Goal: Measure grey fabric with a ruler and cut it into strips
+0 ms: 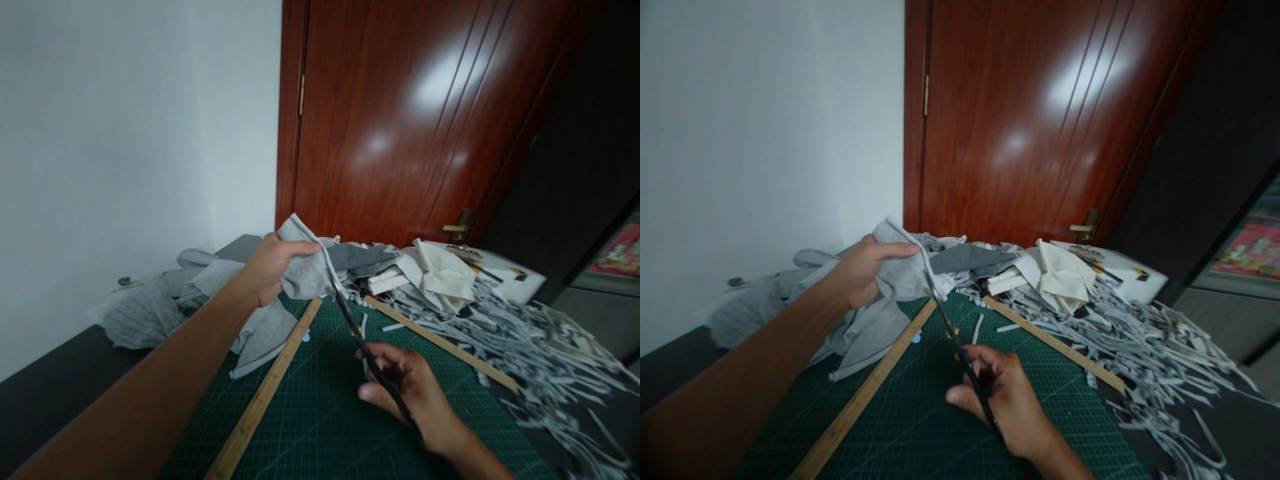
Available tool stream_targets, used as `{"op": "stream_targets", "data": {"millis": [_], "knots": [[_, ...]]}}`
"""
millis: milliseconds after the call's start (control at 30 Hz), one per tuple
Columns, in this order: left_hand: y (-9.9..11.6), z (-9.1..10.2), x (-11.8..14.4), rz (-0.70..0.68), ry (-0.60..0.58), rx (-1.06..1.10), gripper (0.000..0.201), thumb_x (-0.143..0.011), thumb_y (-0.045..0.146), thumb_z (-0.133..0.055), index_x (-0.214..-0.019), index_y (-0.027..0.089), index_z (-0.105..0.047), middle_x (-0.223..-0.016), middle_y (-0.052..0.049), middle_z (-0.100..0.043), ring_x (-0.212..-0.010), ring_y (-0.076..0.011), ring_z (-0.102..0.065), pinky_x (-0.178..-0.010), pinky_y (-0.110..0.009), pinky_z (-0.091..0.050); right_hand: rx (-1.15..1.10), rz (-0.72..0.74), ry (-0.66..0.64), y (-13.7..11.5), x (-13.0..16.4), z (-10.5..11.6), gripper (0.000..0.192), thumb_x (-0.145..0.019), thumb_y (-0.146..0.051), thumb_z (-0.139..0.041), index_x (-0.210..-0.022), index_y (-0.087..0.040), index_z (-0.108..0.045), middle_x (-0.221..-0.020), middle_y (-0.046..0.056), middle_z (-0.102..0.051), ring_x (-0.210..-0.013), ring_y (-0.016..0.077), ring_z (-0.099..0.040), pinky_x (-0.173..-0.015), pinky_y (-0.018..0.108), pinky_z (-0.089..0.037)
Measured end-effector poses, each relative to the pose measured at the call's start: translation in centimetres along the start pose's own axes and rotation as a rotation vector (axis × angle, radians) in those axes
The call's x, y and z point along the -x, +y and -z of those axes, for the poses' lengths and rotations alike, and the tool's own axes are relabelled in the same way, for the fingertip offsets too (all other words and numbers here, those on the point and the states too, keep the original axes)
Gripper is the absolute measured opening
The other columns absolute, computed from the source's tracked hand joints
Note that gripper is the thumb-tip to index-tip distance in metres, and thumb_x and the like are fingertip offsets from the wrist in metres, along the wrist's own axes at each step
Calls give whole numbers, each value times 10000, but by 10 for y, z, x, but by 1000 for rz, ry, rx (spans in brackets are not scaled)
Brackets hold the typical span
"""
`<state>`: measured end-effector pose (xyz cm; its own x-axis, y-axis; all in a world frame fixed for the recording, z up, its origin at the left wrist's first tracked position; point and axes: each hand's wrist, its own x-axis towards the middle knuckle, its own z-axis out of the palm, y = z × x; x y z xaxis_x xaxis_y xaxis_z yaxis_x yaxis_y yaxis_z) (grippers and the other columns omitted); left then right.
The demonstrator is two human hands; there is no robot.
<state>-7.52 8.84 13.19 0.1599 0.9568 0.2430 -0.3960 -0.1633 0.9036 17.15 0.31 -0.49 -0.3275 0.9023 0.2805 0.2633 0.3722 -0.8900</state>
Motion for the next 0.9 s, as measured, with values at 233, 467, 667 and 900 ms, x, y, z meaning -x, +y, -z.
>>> {"op": "stream_targets", "data": {"millis": [233,467,667,900], "knots": [[0,-2,3,-3,-37,-48,237,-633,109,-910,-842,101,-798,-803,-115,-805,-771,-281,-785,-739,-373,-637,-20,87,63,2,0,-1,547,-771,-593,-881,-1104,-176,-762,-674,-24,-572,-589,151,-494,-556,274,-367],[-3,-6,4,14,-39,-56,212,-639,119,-906,-823,93,-803,-809,-123,-802,-740,-274,-771,-729,-395,-642,-65,156,67,6,0,-2,559,-781,-604,-880,-1135,-190,-757,-691,-17,-601,-601,155,-526,-570,273,-396],[-7,-8,5,24,-53,-68,207,-649,124,-902,-825,116,-793,-828,-103,-806,-708,-242,-763,-722,-380,-640,-71,165,79,5,1,-4,532,-785,-569,-887,-1123,-181,-755,-674,-24,-594,-593,150,-526,-568,266,-404],[-5,-8,6,18,-69,-57,231,-622,132,-920,-815,105,-798,-776,-103,-799,-688,-238,-759,-691,-348,-636,-18,100,50,-4,1,-3,436,-819,-523,-870,-1068,-183,-761,-647,-40,-563,-567,134,-478,-538,259,-362]]}}
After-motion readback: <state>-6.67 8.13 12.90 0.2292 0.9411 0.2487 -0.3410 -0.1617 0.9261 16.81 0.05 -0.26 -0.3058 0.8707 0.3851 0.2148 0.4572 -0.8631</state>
